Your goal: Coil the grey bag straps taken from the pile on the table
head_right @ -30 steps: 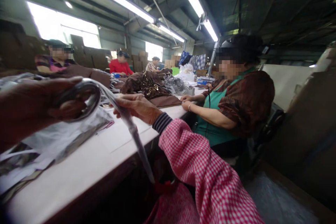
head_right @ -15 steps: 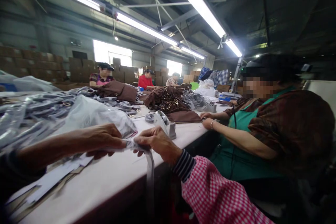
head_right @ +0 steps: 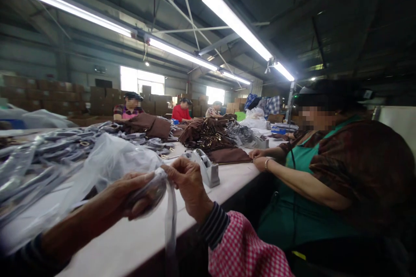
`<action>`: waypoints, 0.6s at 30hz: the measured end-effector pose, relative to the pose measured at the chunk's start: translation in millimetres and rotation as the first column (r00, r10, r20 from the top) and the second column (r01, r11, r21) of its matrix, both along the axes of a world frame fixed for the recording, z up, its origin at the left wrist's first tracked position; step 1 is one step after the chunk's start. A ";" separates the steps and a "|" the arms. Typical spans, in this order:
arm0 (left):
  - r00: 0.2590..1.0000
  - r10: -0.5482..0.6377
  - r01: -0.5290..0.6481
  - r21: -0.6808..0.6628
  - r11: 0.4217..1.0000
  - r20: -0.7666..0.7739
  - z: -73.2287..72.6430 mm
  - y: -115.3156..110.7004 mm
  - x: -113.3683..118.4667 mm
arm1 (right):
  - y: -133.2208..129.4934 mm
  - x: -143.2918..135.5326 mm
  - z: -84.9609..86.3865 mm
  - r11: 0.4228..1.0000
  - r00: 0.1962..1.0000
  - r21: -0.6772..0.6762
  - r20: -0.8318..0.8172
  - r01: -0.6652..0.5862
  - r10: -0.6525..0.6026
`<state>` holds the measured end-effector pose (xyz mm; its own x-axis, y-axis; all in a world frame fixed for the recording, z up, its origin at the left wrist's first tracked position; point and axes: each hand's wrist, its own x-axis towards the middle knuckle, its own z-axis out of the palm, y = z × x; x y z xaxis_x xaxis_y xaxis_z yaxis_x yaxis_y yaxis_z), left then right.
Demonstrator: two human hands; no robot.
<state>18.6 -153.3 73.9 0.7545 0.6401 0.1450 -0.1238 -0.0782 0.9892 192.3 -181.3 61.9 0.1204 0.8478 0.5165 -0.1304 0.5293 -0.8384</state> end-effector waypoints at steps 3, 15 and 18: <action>0.990 0.022 -0.007 -0.107 0.994 0.138 -4.9 -2.6 3.5 | -1.3 -1.1 3.8 0.998 0.999 0.042 0.033 0.037 -0.039; 0.883 0.078 0.027 -0.216 0.976 0.462 25.7 -7.8 -4.6 | -28.5 17.5 -68.8 0.977 0.951 -0.132 0.241 -0.166 0.194; 0.837 0.172 -0.025 -0.279 0.960 0.519 27.3 -6.8 0.7 | -24.4 -5.6 -96.2 0.997 0.985 -0.078 0.171 0.007 0.007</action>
<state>19.3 -160.1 101.2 0.5365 0.7766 0.3302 -0.6419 0.1216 0.7571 186.8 -205.7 -34.2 0.0358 0.8863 0.4618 0.0186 0.4614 -0.8870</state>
